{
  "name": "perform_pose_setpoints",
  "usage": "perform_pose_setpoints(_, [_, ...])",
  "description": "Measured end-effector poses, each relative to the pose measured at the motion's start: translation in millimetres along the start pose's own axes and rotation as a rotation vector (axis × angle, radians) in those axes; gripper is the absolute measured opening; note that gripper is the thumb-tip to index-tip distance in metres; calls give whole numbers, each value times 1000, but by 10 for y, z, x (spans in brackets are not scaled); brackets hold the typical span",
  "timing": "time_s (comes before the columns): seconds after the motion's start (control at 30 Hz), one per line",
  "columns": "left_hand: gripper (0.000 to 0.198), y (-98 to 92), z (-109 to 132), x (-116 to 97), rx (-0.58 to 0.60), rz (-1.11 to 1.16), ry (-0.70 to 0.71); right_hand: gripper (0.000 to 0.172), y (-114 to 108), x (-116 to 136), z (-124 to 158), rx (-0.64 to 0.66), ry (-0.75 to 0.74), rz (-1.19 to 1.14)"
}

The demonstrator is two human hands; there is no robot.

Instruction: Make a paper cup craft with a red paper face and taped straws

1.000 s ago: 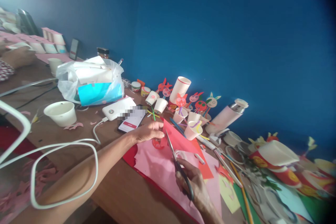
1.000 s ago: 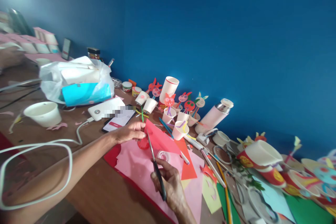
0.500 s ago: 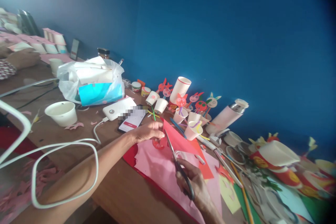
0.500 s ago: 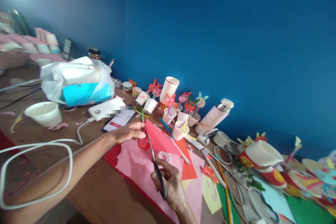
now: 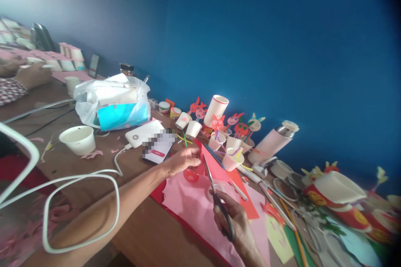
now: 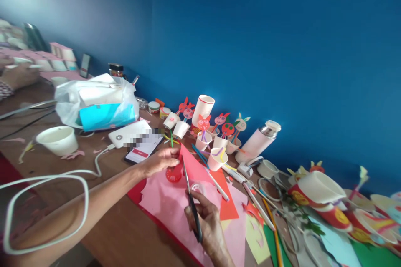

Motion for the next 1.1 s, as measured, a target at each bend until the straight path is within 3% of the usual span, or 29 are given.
perform_pose_setpoints(0.33, [31, -15, 32, -83, -137, -195, 95, 52, 13, -77, 12, 43, -14, 0])
perform_pose_setpoints(0.63, [33, 30, 50, -115, -61, -227, 63, 58, 22, 12, 23, 23, 20, 73])
perform_pose_setpoints(1.1, [32, 5, 43, -101, -16, -201, 14, 67, -14, -111, -11, 65, -9, 35])
Point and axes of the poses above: each hand's wrist, its own z-axis away from the middle knuckle, its own y-axis out of the palm, x = y × z, the point moved 5 cm from there along -z, towards the middle knuckle, and after that the axes turned 15 degrees about -x, right-handed, at the moved point
